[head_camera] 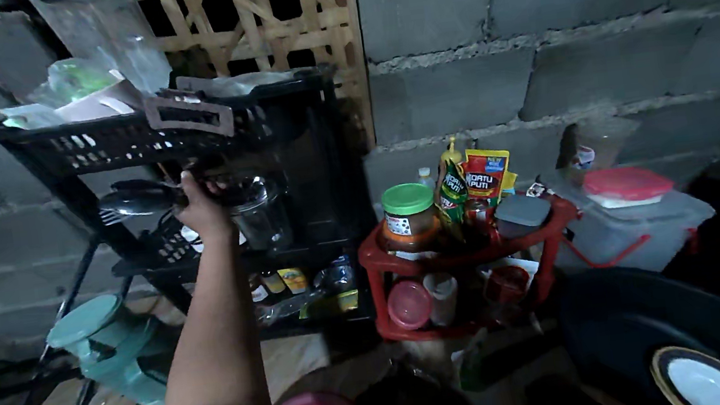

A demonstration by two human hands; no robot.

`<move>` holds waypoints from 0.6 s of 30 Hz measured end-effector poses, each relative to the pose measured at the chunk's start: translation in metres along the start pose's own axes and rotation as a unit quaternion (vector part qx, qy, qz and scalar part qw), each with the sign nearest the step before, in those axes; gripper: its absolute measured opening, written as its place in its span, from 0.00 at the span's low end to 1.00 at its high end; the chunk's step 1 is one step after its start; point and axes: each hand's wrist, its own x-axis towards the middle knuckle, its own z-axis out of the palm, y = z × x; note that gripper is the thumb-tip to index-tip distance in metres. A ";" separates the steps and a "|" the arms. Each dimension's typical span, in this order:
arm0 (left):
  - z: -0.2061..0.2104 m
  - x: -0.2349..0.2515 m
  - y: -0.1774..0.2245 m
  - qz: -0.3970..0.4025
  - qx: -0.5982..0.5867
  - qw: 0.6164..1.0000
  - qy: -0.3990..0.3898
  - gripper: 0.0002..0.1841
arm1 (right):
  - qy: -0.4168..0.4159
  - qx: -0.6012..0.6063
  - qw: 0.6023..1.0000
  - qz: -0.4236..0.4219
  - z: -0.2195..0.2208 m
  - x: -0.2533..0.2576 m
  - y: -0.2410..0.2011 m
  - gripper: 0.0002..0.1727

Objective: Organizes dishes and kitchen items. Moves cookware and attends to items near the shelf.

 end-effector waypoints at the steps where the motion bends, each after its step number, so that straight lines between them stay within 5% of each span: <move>1: -0.001 -0.003 0.001 0.007 0.030 1.000 0.003 0.12 | -0.021 -0.007 1.000 -0.021 -0.002 0.003 -0.001 0.21; 5: -0.014 -0.017 0.003 0.015 0.260 0.964 -0.056 0.25 | -0.029 -0.020 0.999 -0.009 0.003 0.010 -0.014 0.20; 10: -0.020 -0.020 -0.005 0.000 0.309 0.949 -0.068 0.36 | -0.027 -0.029 0.999 -0.013 -0.002 0.013 -0.006 0.20; 12: -0.019 -0.016 -0.002 -0.071 0.361 0.924 -0.102 0.44 | -0.020 -0.029 0.999 -0.003 -0.005 0.011 -0.007 0.19; 18: 0.005 -0.013 0.035 -0.251 0.419 0.834 -0.257 0.43 | 0.029 -0.060 0.997 -0.042 -0.021 0.003 -0.009 0.18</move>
